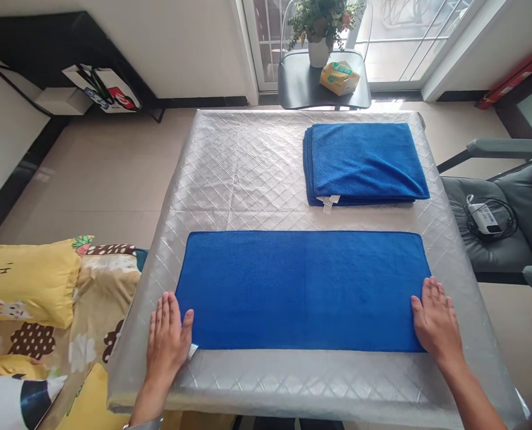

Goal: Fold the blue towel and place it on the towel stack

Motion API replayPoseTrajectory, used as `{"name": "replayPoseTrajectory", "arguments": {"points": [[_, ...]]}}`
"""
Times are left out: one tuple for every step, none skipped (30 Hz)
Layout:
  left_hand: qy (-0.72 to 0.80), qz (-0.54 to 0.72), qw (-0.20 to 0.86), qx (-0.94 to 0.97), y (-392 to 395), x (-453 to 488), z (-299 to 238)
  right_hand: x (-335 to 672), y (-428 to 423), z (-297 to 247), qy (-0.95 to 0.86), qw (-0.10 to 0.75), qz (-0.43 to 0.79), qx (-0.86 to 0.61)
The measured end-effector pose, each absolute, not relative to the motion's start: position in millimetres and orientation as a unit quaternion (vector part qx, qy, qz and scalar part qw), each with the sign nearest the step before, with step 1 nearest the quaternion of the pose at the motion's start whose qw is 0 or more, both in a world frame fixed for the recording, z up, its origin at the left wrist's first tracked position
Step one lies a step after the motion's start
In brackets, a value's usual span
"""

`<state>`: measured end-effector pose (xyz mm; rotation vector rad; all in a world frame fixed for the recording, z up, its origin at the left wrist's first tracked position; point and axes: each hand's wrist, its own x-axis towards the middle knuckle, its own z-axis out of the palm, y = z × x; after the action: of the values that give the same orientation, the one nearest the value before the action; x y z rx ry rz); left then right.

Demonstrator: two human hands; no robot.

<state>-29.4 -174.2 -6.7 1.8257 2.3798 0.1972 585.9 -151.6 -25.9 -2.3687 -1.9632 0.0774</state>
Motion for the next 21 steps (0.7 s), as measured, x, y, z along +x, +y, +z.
{"name": "replayPoseTrajectory", "arguments": {"points": [[0.791,0.070,0.063,0.604,-172.3,-27.7,-4.5,586.0,-150.6,-22.6,-0.637,0.034,0.021,-0.770],[0.789,0.079,0.055,0.606,-168.8,-21.5,-2.1,580.7,-148.1,-18.2,-0.637,0.040,0.013,-0.769],[0.783,0.090,0.046,0.614,-163.6,-11.1,0.3,570.0,-144.1,-12.9,-0.641,0.050,0.005,-0.766],[0.770,0.102,0.039,0.629,-156.4,3.3,2.7,554.3,-138.3,-7.1,-0.651,0.062,-0.002,-0.757],[0.749,0.112,0.035,0.652,-147.2,21.2,4.9,534.2,-130.8,-1.1,-0.664,0.077,-0.006,-0.744],[0.723,0.120,0.034,0.680,-136.1,41.9,6.9,510.8,-121.7,4.4,-0.685,0.089,-0.006,-0.723],[0.692,0.123,0.038,0.710,-123.4,64.7,8.8,485.2,-111.2,9.3,-0.713,0.100,0.001,-0.694],[0.660,0.124,0.041,0.740,-109.4,88.7,10.5,458.9,-99.6,13.0,-0.736,0.112,0.009,-0.667],[0.630,0.119,0.051,0.766,-94.8,112.9,11.9,433.2,-87.3,15.3,-0.756,0.120,0.023,-0.643],[0.600,0.115,0.060,0.789,-80.2,136.2,13.1,409.4,-74.8,16.0,-0.770,0.122,0.039,-0.625],[0.574,0.111,0.071,0.808,-66.2,157.8,13.8,388.6,-62.6,15.2,-0.781,0.121,0.055,-0.611],[0.556,0.108,0.078,0.820,-53.4,176.5,13.9,371.6,-51.2,12.9,-0.789,0.118,0.069,-0.599],[0.544,0.107,0.083,0.828,-42.3,191.9,13.2,359.0,-41.3,9.6,-0.796,0.114,0.080,-0.589],[0.539,0.104,0.087,0.831,-33.1,203.2,11.7,350.9,-33.1,5.6,-0.801,0.108,0.088,-0.582],[0.540,0.101,0.089,0.830,-25.9,210.3,9.6,347.3,-27.0,1.3,-0.805,0.103,0.091,-0.577],[0.545,0.096,0.092,0.828,-20.7,213.2,7.1,348.0,-22.8,-2.8,-0.807,0.099,0.091,-0.575],[0.551,0.091,0.093,0.825,-17.2,211.8,4.4,352.7,-20.4,-6.6,-0.807,0.097,0.087,-0.576],[0.557,0.085,0.093,0.821,-14.9,206.7,1.7,361.2,-19.4,-9.8,-0.805,0.098,0.080,-0.580],[0.564,0.080,0.091,0.817,-13.5,198.0,-0.6,373.2,-19.3,-12.3,-0.801,0.099,0.071,-0.586],[0.572,0.076,0.088,0.812,-12.4,186.1,-2.4,388.5,-19.6,-14.3,-0.796,0.099,0.060,-0.594],[0.583,0.071,0.084,0.805,-11.3,171.5,-3.7,406.9,-20.0,-15.9,-0.790,0.097,0.048,-0.604]]}}
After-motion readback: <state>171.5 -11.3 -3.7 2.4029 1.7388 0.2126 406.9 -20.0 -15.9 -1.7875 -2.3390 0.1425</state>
